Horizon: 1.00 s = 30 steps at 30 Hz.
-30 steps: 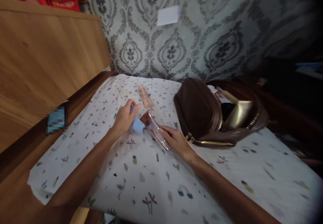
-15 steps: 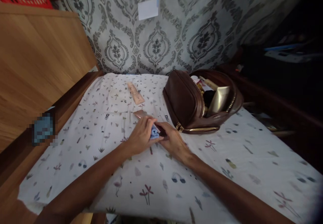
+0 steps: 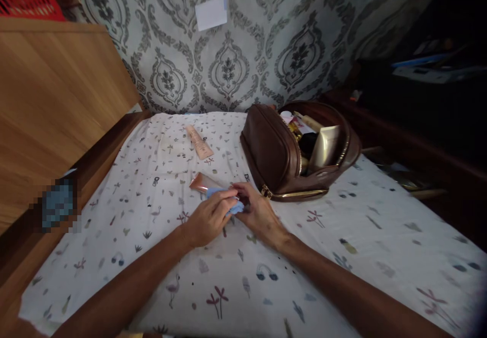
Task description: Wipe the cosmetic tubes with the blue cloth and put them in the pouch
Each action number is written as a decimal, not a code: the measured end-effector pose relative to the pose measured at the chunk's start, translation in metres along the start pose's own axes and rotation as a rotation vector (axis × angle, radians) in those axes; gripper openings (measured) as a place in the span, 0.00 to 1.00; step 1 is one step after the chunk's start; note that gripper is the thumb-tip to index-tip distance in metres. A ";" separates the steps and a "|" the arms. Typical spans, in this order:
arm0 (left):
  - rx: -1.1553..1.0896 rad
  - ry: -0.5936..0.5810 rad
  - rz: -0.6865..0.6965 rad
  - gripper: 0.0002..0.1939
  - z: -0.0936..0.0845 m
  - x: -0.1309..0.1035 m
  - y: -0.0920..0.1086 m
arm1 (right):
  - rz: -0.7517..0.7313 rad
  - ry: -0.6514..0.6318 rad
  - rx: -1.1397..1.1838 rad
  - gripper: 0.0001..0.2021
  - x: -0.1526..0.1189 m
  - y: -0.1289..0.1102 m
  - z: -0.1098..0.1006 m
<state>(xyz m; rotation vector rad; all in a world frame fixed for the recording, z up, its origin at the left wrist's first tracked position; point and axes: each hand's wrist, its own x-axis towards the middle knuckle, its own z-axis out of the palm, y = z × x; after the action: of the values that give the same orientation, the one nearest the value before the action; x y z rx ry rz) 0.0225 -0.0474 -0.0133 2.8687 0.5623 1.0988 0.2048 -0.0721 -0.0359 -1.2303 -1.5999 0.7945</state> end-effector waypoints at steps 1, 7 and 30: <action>0.014 -0.003 0.001 0.12 0.000 0.001 0.002 | -0.011 -0.013 -0.001 0.25 0.000 0.000 0.000; -0.058 -0.109 -0.128 0.12 -0.005 0.004 0.000 | -0.023 -0.061 -0.017 0.23 0.001 -0.002 -0.002; 0.203 -0.408 -0.672 0.17 -0.059 -0.002 -0.071 | -0.126 0.057 -0.360 0.12 -0.001 0.002 -0.007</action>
<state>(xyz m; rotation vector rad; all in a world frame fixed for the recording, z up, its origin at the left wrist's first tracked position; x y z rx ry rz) -0.0403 0.0115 0.0191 2.5768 1.5019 0.3610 0.2118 -0.0730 -0.0352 -1.3715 -1.8058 0.3973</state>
